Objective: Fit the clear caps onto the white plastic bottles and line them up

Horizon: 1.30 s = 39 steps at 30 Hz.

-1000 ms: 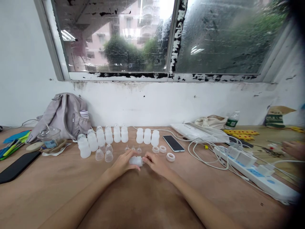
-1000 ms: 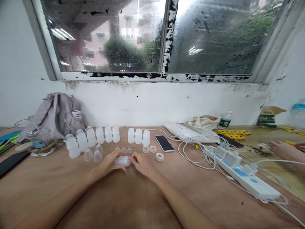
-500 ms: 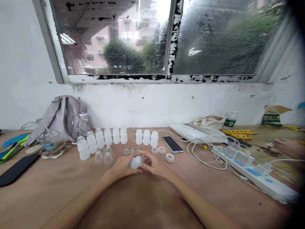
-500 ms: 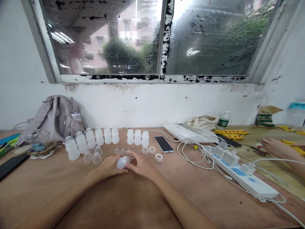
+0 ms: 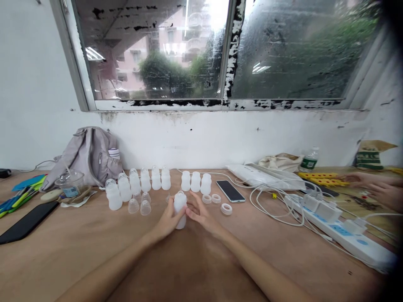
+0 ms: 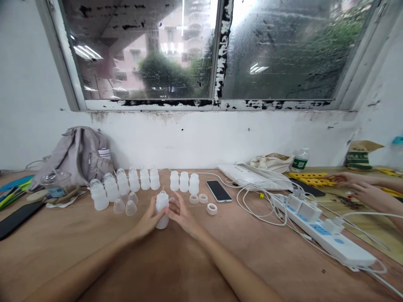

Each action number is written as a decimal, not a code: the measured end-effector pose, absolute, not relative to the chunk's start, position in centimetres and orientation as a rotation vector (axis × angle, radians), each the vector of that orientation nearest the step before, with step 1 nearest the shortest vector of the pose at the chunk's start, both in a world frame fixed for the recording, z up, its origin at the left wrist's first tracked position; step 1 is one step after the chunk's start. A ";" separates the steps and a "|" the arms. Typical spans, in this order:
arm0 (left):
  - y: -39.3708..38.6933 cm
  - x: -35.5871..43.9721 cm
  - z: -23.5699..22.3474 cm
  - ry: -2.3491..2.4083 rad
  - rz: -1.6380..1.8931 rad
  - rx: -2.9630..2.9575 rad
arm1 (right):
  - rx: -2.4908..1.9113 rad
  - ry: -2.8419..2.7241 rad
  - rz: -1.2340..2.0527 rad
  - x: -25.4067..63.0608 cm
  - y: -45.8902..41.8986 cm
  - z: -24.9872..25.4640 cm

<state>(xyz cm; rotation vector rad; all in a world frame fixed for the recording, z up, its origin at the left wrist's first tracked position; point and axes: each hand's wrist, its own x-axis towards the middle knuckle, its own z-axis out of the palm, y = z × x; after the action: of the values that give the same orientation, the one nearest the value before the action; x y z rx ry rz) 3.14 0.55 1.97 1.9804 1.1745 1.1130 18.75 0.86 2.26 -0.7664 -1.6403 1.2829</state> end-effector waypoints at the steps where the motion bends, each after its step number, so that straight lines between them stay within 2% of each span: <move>1: 0.6 3.4 1.8 1.143 1.132 1.897 | -0.758 -1.633 1.310 18.6 0.8 2.2; 4: 0.7 3.4 1.4 1.123 1.152 1.811 | -0.767 -1.671 1.288 18.1 0.7 1.8; 7: 0.8 1.8 1.6 1.208 1.076 2.105 | -0.857 -1.714 1.202 18.2 0.8 1.7; 11: 1.1 -2.7 2.8 1.661 0.882 2.658 | -0.986 -1.680 0.995 19.3 1.2 2.7; 14: 1.4 -5.7 3.2 2.108 0.648 2.671 | -1.034 -1.677 0.924 20.2 1.5 3.6; 17: 1.7 -7.4 2.9 2.229 0.484 2.531 | -1.091 -1.674 0.869 20.8 1.7 3.9; 19: 1.8 -7.8 2.7 2.106 0.549 2.429 | -1.099 -1.669 0.908 21.1 1.9 3.5; 24: 1.8 -7.2 2.5 1.402 1.047 2.132 | -1.070 -1.630 0.989 21.5 2.6 2.5; 27: 1.5 -6.5 2.0 1.119 1.156 1.907 | -1.017 -1.612 1.015 21.6 2.8 2.4; 35: -0.3 -3.9 1.8 0.837 1.179 1.586 | -0.871 -1.608 1.114 20.9 1.7 3.0; 39: -1.1 -2.6 2.4 0.852 1.211 1.510 | -0.836 -1.612 1.155 20.6 1.1 3.5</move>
<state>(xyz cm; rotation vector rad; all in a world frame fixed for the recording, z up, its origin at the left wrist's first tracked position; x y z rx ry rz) -2.64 -1.15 2.41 1.5099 0.8521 1.2113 20.62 1.11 3.52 -0.8361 -1.6120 1.1552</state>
